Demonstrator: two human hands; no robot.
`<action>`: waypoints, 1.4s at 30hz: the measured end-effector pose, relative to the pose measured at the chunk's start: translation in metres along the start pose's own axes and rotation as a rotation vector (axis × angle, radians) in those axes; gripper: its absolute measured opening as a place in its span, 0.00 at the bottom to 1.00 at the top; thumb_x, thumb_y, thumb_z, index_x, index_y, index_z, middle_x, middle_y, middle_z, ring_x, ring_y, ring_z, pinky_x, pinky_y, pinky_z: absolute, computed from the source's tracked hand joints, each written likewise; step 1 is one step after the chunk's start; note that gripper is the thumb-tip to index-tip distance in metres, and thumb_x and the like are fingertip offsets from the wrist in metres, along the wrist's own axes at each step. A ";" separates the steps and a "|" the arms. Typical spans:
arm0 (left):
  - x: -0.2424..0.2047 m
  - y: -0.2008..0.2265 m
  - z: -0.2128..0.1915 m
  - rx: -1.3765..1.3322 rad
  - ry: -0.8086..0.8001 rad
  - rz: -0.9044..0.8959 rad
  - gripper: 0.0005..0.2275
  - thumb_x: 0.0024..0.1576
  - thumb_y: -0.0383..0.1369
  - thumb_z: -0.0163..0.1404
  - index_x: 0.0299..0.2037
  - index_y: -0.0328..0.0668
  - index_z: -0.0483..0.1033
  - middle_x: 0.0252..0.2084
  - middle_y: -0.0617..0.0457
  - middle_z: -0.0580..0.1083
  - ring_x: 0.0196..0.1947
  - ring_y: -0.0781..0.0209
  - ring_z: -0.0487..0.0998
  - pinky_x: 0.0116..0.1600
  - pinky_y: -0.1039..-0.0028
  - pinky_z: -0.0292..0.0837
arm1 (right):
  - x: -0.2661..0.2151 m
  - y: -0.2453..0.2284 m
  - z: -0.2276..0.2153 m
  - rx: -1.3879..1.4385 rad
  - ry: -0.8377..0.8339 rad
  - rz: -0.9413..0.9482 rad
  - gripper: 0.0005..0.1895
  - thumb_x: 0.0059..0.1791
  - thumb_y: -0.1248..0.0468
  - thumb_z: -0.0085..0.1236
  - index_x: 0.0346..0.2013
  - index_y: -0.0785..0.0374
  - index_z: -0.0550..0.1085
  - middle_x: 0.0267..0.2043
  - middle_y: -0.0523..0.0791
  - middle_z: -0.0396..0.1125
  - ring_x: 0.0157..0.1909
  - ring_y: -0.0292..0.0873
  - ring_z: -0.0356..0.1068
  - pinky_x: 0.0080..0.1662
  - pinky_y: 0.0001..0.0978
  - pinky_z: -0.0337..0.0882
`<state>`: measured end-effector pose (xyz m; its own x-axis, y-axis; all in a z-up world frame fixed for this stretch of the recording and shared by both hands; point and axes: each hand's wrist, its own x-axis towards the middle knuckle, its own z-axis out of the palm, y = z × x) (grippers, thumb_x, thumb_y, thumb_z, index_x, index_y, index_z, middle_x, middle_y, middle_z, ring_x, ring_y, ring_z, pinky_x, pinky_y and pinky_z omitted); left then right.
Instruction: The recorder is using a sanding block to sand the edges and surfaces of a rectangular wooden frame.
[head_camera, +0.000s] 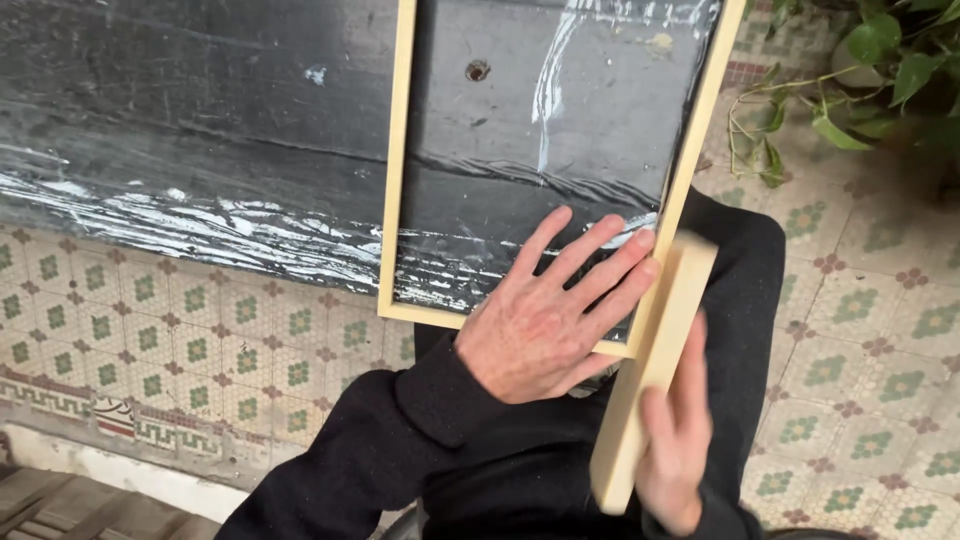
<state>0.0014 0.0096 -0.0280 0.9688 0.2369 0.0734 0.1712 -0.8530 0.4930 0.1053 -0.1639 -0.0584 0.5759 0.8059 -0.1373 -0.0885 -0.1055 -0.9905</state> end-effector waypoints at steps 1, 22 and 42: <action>0.000 0.004 -0.001 0.007 -0.006 0.005 0.38 0.60 0.52 0.55 0.75 0.36 0.57 0.78 0.46 0.54 0.79 0.45 0.50 0.80 0.42 0.40 | 0.002 -0.003 0.000 0.046 0.035 0.020 0.39 0.59 0.57 0.43 0.79 0.73 0.42 0.85 0.53 0.37 0.85 0.48 0.39 0.79 0.38 0.43; 0.012 0.001 -0.027 -0.020 -0.036 -0.008 0.37 0.54 0.47 0.58 0.72 0.39 0.59 0.76 0.44 0.57 0.76 0.46 0.57 0.77 0.46 0.47 | 0.001 -0.001 0.001 0.033 0.087 0.034 0.36 0.57 0.61 0.44 0.77 0.73 0.47 0.82 0.54 0.44 0.83 0.50 0.43 0.77 0.38 0.45; 0.019 -0.004 -0.032 -0.076 -0.123 -0.023 0.41 0.52 0.48 0.59 0.73 0.36 0.57 0.76 0.45 0.58 0.75 0.47 0.58 0.77 0.44 0.45 | 0.184 -0.005 -0.006 -0.046 0.104 -0.097 0.37 0.56 0.60 0.44 0.77 0.72 0.51 0.82 0.55 0.47 0.83 0.50 0.47 0.79 0.40 0.47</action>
<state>0.0136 0.0323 -0.0002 0.9802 0.1934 -0.0434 0.1844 -0.8094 0.5575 0.2172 -0.0185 -0.0787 0.6609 0.7495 -0.0385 0.0077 -0.0581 -0.9983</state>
